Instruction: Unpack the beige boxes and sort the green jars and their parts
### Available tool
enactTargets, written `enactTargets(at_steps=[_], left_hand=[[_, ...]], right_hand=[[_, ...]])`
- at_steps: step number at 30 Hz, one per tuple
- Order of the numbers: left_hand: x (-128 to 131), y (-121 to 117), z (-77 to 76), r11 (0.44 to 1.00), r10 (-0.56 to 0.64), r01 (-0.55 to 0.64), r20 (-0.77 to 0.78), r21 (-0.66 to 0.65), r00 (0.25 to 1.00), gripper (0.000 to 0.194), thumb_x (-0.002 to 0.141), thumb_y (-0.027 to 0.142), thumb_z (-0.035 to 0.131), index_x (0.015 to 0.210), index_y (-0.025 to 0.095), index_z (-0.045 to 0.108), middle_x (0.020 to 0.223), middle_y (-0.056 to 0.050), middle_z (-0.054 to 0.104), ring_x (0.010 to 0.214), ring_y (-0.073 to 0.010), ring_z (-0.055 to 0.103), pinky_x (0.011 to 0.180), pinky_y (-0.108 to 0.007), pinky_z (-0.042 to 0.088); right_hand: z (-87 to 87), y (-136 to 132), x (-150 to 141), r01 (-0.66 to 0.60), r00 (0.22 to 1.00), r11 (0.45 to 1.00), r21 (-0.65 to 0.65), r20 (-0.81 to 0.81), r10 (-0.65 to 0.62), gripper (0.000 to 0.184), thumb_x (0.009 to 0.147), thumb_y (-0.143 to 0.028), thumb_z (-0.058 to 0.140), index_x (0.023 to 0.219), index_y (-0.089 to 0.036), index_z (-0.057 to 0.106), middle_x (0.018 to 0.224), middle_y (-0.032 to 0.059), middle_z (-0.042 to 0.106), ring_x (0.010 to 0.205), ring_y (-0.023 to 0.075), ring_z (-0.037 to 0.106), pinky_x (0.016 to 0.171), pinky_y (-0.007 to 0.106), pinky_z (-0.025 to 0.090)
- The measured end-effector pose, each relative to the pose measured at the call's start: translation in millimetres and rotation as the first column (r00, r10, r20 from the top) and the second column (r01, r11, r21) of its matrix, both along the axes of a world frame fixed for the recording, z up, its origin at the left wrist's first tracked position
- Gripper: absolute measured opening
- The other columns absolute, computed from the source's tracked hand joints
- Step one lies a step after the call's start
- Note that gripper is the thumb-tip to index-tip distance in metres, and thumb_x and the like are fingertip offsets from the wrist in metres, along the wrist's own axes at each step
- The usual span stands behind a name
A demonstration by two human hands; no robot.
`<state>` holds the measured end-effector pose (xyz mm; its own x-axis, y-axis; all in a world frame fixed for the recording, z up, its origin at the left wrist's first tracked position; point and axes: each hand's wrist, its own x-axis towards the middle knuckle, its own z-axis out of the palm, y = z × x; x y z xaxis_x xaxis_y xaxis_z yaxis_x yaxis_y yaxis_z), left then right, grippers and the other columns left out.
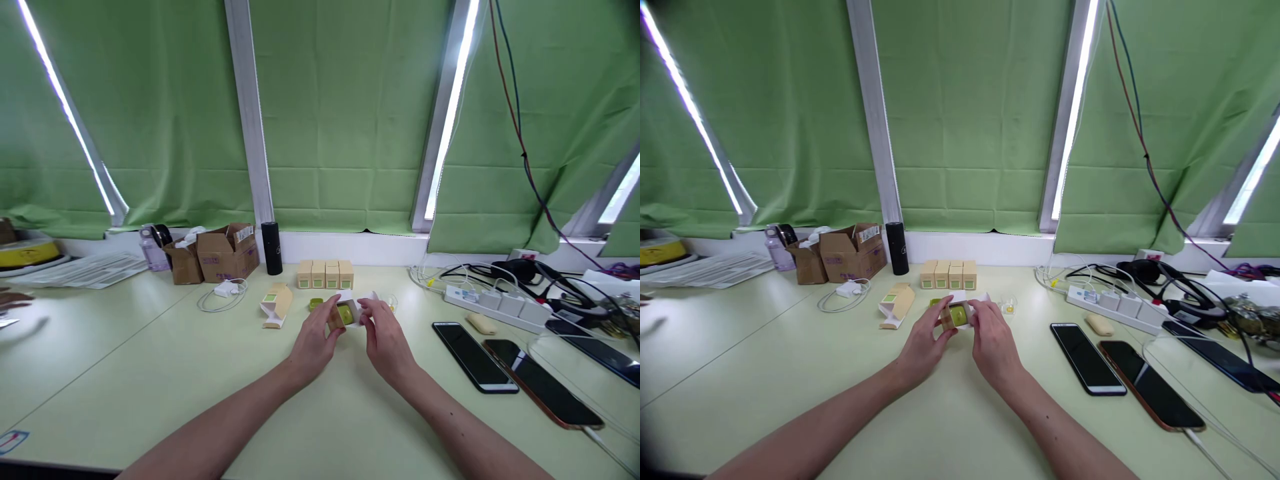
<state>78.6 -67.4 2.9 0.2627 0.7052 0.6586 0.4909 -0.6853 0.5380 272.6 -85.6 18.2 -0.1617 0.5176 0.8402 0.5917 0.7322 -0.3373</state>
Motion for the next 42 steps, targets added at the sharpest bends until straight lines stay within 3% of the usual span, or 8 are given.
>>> enactTargets(at_steps=[6,14,20,25,31,35,42], left_hand=[[-1,1,-1.2,1.000,0.013,-0.013,-0.003,0.012,1.000,0.069,0.092,0.013,0.062,0.153,0.035,0.040,0.144,-0.007,0.060,0.132,-0.0258,0.059,0.109,-0.047,0.054],[1,-3,0.4,0.995,0.021,-0.014,-0.065,0.103,0.998,0.066,0.094,0.014,0.058,0.154,0.031,0.037,0.141,-0.010,0.061,0.130,-0.0270,0.060,0.108,-0.049,0.054],[4,-8,4.3,0.975,0.043,-0.004,-0.170,0.223,0.985,0.065,0.097,0.016,0.057,0.156,0.028,0.034,0.138,-0.012,0.063,0.131,-0.0291,0.059,0.108,-0.051,0.054],[8,-15,7.4,0.967,0.045,0.015,-0.228,0.256,0.973,0.062,0.098,0.014,0.054,0.155,0.027,0.036,0.137,-0.013,0.064,0.130,-0.0293,0.060,0.106,-0.050,0.055],[6,-14,11.0,0.964,0.086,-0.020,-0.239,0.266,0.967,0.065,0.096,0.010,0.054,0.156,0.028,0.035,0.138,-0.012,0.064,0.131,-0.0292,0.060,0.105,-0.049,0.056],[4,-10,11.9,0.959,0.124,-0.057,-0.232,0.278,0.965,0.066,0.095,0.010,0.057,0.155,0.028,0.036,0.137,-0.012,0.064,0.130,-0.0302,0.060,0.106,-0.051,0.056],[3,-7,11.0,0.957,0.150,-0.080,-0.239,0.278,0.959,0.068,0.094,0.010,0.057,0.156,0.029,0.035,0.138,-0.012,0.064,0.130,-0.0305,0.060,0.106,-0.052,0.056]], right_hand=[[-4.3,2,1,-0.044,0.996,0.999,0.024,0.078,0.042,0.025,0.098,-0.009,0.047,0.114,-0.023,0.059,0.096,0.0097,0.067,0.107,0.0295,0.058,0.084,0.048,0.058],[-5.8,4,1,-0.057,0.996,0.998,0.036,0.074,0.055,0.026,0.093,-0.008,0.051,0.112,-0.022,0.061,0.093,0.0089,0.067,0.106,0.0297,0.057,0.088,0.051,0.057],[-2.6,5,1,0.013,0.998,0.998,-0.056,0.062,-0.009,0.013,0.093,-0.015,0.056,0.099,-0.023,0.063,0.085,0.0065,0.065,0.090,0.0275,0.056,0.081,0.048,0.054],[-3.7,5,-4,0.095,0.994,0.986,-0.140,0.058,-0.087,0.011,0.095,-0.018,0.054,0.086,-0.024,0.060,0.085,0.0073,0.063,0.088,0.0276,0.054,0.072,0.043,0.051],[-5.2,8,-6,-0.029,0.987,0.964,-0.263,-0.158,-0.013,0.019,0.101,-0.029,0.047,0.083,-0.024,0.051,0.092,0.0059,0.060,0.080,0.0211,0.058,0.068,0.037,0.052],[-7.0,10,-4,-0.150,0.937,0.924,-0.351,-0.348,0.020,0.024,0.102,-0.043,0.048,0.090,-0.023,0.054,0.102,0.0081,0.066,0.088,0.0218,0.064,0.076,0.039,0.057],[-8.6,13,-2,-0.220,0.871,0.873,-0.436,-0.490,-0.025,0.036,0.097,-0.059,0.054,0.092,-0.023,0.056,0.102,0.0094,0.072,0.083,0.0224,0.068,0.071,0.038,0.059]])
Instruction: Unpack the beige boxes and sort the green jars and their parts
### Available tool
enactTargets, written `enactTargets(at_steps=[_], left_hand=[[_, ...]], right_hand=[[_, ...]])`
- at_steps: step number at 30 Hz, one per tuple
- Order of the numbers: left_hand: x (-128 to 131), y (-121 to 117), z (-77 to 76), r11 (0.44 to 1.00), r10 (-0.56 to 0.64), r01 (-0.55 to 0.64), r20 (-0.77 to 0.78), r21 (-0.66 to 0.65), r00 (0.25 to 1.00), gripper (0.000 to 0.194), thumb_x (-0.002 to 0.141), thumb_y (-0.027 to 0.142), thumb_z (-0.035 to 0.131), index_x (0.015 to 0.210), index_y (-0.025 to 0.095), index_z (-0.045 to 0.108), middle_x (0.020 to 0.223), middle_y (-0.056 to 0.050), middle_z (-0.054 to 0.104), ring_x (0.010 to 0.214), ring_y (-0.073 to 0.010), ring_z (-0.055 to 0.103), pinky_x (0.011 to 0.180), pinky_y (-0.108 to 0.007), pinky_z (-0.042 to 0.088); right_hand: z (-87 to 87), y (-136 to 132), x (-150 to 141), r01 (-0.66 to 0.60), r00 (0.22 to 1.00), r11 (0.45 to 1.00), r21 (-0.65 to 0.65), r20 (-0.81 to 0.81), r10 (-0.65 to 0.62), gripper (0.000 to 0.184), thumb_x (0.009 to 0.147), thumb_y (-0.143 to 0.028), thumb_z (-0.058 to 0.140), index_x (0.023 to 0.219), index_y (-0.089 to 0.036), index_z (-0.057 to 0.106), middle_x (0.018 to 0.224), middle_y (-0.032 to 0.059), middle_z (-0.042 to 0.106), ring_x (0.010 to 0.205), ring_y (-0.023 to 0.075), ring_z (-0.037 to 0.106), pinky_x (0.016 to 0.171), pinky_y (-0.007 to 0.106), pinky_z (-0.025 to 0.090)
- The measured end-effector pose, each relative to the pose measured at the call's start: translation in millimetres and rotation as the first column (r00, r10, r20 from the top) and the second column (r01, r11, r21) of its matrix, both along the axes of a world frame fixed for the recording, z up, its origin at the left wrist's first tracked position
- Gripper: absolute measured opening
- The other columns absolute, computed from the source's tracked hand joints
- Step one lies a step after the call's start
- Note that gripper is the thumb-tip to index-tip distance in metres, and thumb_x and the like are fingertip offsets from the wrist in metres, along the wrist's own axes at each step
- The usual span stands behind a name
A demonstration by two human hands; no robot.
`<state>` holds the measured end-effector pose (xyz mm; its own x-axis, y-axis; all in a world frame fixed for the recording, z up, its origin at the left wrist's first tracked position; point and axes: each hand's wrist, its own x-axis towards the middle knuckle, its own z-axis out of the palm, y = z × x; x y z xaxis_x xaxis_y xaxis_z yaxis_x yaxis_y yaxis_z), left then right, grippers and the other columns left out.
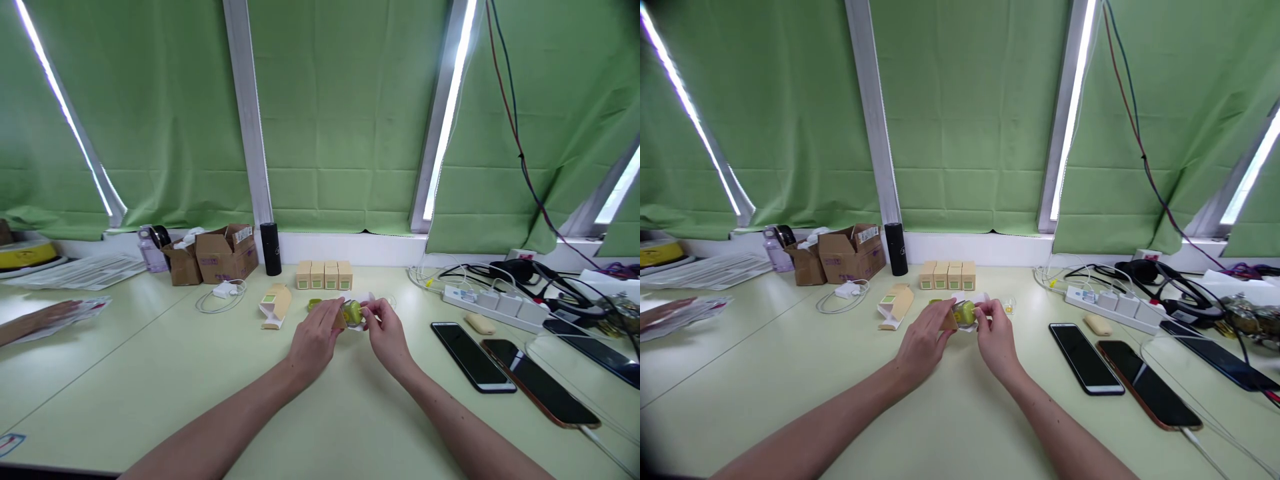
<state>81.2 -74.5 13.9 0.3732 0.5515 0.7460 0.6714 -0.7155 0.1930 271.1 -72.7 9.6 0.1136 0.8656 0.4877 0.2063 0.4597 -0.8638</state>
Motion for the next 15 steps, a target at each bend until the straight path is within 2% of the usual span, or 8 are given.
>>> enactTargets(at_steps=[4,10,13,15], left_hand=[[0,1,0.7,1.000,0.002,-0.002,0.014,-0.004,1.000,0.070,0.093,0.010,0.057,0.156,0.030,0.035,0.138,-0.011,0.064,0.130,-0.0302,0.059,0.107,-0.051,0.055],[-8,9,0.9,0.998,0.062,-0.060,0.074,-0.024,0.995,0.069,0.093,0.012,0.059,0.156,0.029,0.036,0.141,-0.012,0.062,0.132,-0.0309,0.057,0.108,-0.053,0.052],[-12,14,0.0,0.994,0.079,-0.064,0.182,-0.087,0.980,0.068,0.093,0.015,0.061,0.155,0.031,0.039,0.142,-0.011,0.061,0.133,-0.0309,0.057,0.110,-0.054,0.050],[-13,16,-0.4,0.986,0.063,-0.014,0.301,-0.164,0.951,0.066,0.093,0.019,0.062,0.154,0.031,0.041,0.142,-0.010,0.061,0.132,-0.0295,0.057,0.110,-0.053,0.051]], right_hand=[[1.6,4,4,0.031,0.998,0.999,-0.027,-0.052,-0.032,0.041,0.095,-0.065,0.054,0.092,-0.023,0.055,0.093,0.0072,0.071,0.071,0.0199,0.065,0.063,0.036,0.058],[8.0,10,13,0.013,0.962,0.994,-0.107,-0.269,-0.041,0.043,0.087,-0.065,0.064,0.091,-0.022,0.056,0.091,0.0061,0.070,0.078,0.0213,0.069,0.065,0.038,0.063],[10.2,13,18,0.003,0.951,0.989,-0.145,-0.307,-0.048,0.042,0.084,-0.062,0.068,0.089,-0.022,0.058,0.090,0.0068,0.071,0.079,0.0224,0.069,0.065,0.039,0.062],[9.3,16,20,0.007,0.957,0.989,-0.147,-0.287,-0.049,0.042,0.083,-0.063,0.069,0.088,-0.022,0.059,0.089,0.0073,0.072,0.077,0.0226,0.068,0.065,0.039,0.060]])
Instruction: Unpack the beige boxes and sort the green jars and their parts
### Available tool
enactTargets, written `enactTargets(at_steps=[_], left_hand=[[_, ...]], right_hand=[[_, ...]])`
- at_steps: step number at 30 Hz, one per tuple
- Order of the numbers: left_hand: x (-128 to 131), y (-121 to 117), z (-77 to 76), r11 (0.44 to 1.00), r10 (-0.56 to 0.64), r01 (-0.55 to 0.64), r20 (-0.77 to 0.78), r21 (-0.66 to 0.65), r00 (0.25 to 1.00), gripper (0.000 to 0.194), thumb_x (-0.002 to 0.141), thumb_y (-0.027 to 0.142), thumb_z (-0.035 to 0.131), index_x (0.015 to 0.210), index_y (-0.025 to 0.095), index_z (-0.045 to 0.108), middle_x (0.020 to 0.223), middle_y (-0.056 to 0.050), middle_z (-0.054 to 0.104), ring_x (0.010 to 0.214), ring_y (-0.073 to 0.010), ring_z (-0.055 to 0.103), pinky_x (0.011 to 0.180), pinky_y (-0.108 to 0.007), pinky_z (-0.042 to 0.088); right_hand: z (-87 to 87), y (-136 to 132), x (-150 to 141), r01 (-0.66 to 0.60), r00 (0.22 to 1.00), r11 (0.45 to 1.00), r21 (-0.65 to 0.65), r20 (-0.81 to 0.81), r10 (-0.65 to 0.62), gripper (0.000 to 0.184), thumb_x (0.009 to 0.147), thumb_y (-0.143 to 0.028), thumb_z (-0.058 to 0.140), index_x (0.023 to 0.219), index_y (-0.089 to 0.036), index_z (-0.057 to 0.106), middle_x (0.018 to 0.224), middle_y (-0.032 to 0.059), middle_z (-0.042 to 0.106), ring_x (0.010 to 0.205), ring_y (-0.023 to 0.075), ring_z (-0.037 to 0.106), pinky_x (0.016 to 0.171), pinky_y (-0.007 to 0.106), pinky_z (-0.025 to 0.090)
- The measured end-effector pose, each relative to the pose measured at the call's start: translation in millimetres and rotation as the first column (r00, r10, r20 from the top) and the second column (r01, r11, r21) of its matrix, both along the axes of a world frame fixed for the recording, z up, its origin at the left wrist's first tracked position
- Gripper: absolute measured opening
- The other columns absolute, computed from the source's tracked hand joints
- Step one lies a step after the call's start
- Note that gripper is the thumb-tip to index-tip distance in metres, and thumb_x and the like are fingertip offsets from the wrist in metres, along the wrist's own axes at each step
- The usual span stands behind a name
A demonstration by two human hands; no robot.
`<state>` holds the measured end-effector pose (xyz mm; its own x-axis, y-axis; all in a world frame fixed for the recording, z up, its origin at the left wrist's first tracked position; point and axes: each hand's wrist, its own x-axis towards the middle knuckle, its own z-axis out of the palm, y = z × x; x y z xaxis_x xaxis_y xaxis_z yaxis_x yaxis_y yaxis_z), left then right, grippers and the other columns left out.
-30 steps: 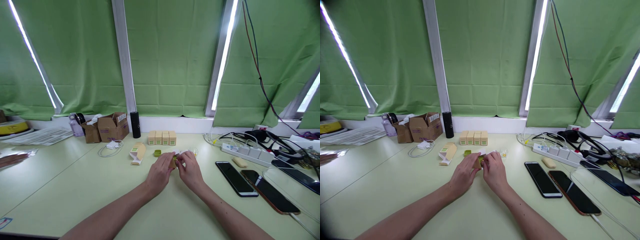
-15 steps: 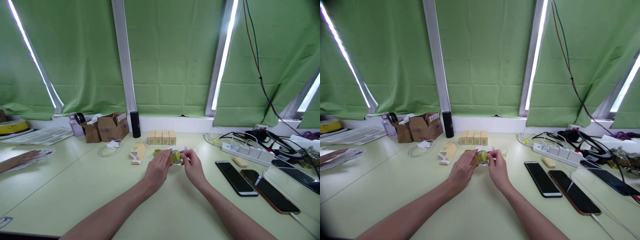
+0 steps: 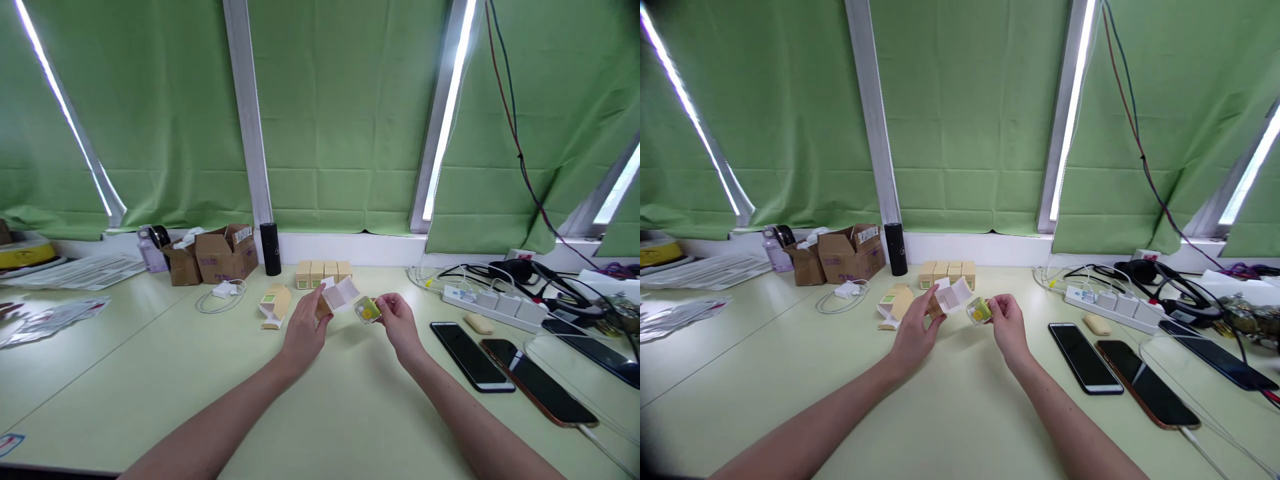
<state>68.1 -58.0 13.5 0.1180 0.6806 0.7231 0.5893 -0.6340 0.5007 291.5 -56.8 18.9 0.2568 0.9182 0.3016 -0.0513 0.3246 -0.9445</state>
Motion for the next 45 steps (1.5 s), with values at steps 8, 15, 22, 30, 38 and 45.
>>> enactTargets(at_steps=[8,15,22,30,38,45], left_hand=[[4,3,9.0,0.862,-0.253,0.455,0.589,-0.223,0.768,0.071,0.093,0.038,0.068,0.155,0.027,0.032,0.140,-0.012,0.063,0.129,-0.0265,0.060,0.103,-0.042,0.056],[-2,10,7.3,0.703,-0.210,0.669,0.829,-0.240,0.518,0.062,0.088,0.051,0.073,0.137,0.027,0.044,0.124,-0.009,0.070,0.106,-0.0256,0.070,0.085,-0.043,0.062],[0,8,12.6,0.603,-0.222,0.780,0.904,-0.168,0.366,0.036,0.097,0.044,0.060,0.122,0.019,0.058,0.125,-0.014,0.069,0.094,-0.0234,0.071,0.075,-0.040,0.061],[6,-6,19.1,0.540,-0.199,0.819,0.917,-0.192,0.347,0.035,0.097,0.045,0.062,0.115,0.016,0.062,0.121,-0.017,0.072,0.098,-0.0301,0.075,0.073,-0.039,0.060],[15,-13,20.0,0.503,-0.246,0.839,0.897,-0.205,0.367,0.044,0.091,0.052,0.071,0.114,0.013,0.069,0.103,-0.013,0.075,0.085,-0.0255,0.073,0.064,-0.034,0.061],[18,-15,18.1,0.573,-0.266,0.760,0.807,-0.308,0.528,0.053,0.092,0.060,0.065,0.121,0.015,0.066,0.111,-0.016,0.074,0.087,-0.0264,0.071,0.065,-0.038,0.061]], right_hand=[[-16.5,4,-1,-0.086,0.934,0.995,0.052,0.352,0.062,0.038,0.091,-0.061,0.057,0.086,-0.023,0.059,0.089,0.0060,0.073,0.079,0.0220,0.066,0.072,0.037,0.053],[-18.1,-6,-8,-0.130,0.823,0.989,0.069,0.563,0.069,0.022,0.094,-0.042,0.051,0.083,-0.024,0.058,0.080,0.0021,0.069,0.069,0.0201,0.060,0.064,0.033,0.047],[-20.3,-8,-8,-0.160,0.772,0.986,0.046,0.629,0.096,0.019,0.095,-0.036,0.048,0.087,-0.024,0.060,0.083,0.0023,0.070,0.072,0.0204,0.060,0.067,0.034,0.046],[-8.0,-18,-11,-0.115,0.789,0.992,0.050,0.611,0.061,0.031,0.096,-0.049,0.053,0.108,-0.024,0.067,0.117,0.0098,0.070,0.117,0.0295,0.061,0.099,0.047,0.047],[9.2,-24,-16,-0.289,0.881,0.957,-0.018,0.386,0.273,0.053,0.089,-0.068,0.060,0.118,-0.025,0.072,0.122,0.0092,0.072,0.119,0.0307,0.060,0.105,0.046,0.045],[18.2,-28,-19,-0.466,0.871,0.881,-0.074,0.135,0.472,0.066,0.076,-0.076,0.071,0.111,-0.020,0.074,0.116,0.0125,0.075,0.105,0.0321,0.067,0.092,0.044,0.053]])
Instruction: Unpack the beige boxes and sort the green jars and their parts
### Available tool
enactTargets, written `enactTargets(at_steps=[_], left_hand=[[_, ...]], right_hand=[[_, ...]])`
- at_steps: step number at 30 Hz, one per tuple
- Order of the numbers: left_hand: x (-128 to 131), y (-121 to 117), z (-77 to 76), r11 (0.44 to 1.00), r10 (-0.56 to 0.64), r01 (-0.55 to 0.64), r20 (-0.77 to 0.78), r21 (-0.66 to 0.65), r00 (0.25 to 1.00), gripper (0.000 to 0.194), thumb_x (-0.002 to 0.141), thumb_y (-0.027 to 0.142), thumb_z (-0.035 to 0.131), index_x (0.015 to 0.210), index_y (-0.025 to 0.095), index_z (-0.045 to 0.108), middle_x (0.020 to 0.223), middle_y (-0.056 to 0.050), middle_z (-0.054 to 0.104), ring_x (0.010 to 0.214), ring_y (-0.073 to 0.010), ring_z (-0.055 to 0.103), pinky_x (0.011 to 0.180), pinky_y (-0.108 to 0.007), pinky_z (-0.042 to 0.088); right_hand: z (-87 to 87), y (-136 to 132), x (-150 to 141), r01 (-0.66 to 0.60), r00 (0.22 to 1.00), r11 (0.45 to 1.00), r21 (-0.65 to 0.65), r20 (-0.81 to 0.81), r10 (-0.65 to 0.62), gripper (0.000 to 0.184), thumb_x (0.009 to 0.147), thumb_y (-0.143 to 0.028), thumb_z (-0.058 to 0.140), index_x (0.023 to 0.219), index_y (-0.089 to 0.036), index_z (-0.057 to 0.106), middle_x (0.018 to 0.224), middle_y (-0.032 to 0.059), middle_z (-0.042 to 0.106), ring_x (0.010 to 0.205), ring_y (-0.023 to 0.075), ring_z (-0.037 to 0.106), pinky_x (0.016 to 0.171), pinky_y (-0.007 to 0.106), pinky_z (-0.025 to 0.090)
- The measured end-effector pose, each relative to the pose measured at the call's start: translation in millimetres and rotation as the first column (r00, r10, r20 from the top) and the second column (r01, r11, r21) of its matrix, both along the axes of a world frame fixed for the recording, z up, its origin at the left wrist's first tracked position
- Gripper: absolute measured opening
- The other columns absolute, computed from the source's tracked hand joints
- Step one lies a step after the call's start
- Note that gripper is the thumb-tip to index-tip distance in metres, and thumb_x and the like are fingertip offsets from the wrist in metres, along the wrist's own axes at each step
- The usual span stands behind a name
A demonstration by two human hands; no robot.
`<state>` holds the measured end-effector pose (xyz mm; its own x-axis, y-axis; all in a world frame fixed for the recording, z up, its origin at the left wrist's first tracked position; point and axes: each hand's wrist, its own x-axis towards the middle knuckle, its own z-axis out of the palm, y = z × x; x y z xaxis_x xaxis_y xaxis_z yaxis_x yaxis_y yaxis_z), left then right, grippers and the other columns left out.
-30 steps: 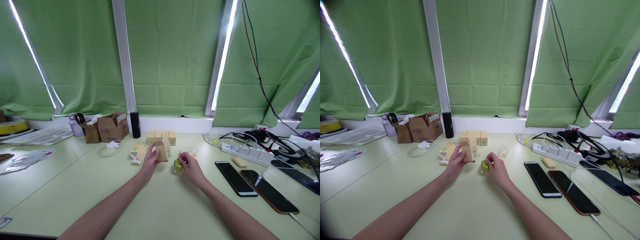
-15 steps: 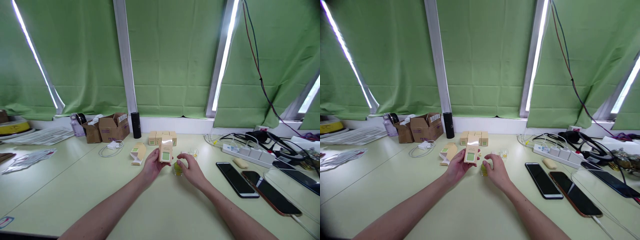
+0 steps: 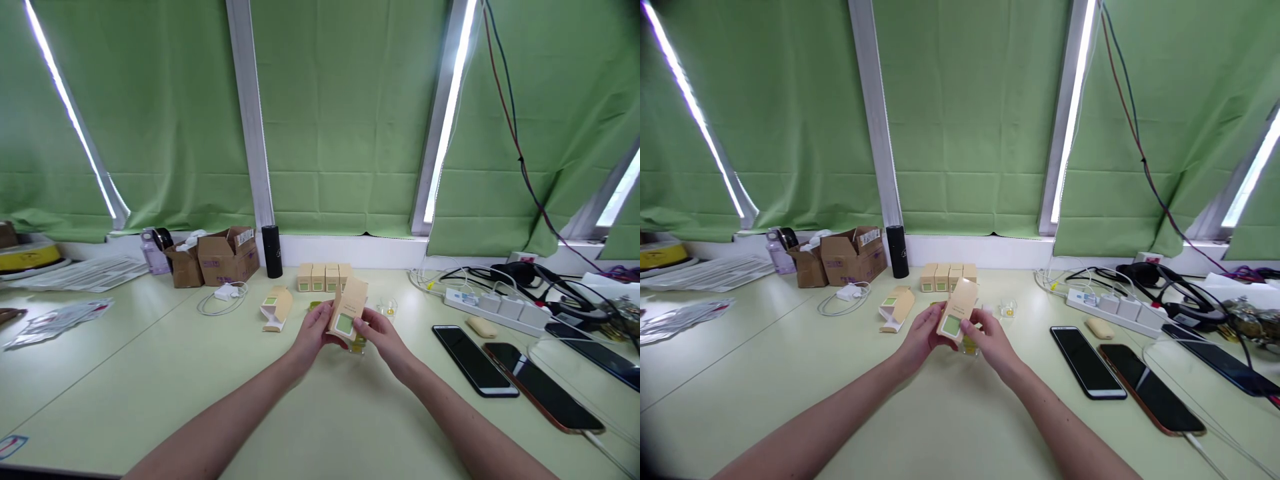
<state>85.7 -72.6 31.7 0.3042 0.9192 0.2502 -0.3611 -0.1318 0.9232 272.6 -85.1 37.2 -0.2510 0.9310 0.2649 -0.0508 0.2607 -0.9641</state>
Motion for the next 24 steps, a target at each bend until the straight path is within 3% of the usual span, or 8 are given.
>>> enactTargets(at_steps=[4,11,24], left_hand=[[-3,-1,0.8,0.984,0.127,-0.115,-0.089,0.135,0.988,0.053,0.092,0.055,0.067,0.130,0.018,0.060,0.125,-0.017,0.071,0.102,-0.0279,0.069,0.076,-0.038,0.058],[0,-9,-3.9,0.938,0.159,-0.071,-0.240,0.338,0.958,0.057,0.095,0.039,0.067,0.147,0.026,0.046,0.147,-0.015,0.058,0.132,-0.0315,0.057,0.106,-0.046,0.046],[1,-8,-7.4,0.925,0.171,-0.067,-0.253,0.375,0.952,0.053,0.097,0.040,0.064,0.145,0.024,0.047,0.148,-0.016,0.056,0.135,-0.0323,0.056,0.106,-0.045,0.047]], right_hand=[[5.9,1,2,0.077,0.990,0.996,-0.037,-0.115,-0.081,0.064,0.070,-0.075,0.078,0.102,-0.020,0.075,0.113,0.0135,0.077,0.110,0.0340,0.068,0.099,0.047,0.051],[3.0,4,0,0.131,0.982,0.989,-0.073,-0.125,-0.140,0.064,0.068,-0.073,0.080,0.104,-0.021,0.072,0.106,0.0139,0.079,0.108,0.0334,0.071,0.097,0.047,0.053],[-13.6,13,-1,0.129,0.987,0.991,-0.037,-0.096,-0.132,0.060,0.075,-0.069,0.077,0.109,-0.021,0.068,0.101,0.0116,0.077,0.098,0.0285,0.071,0.087,0.041,0.055]])
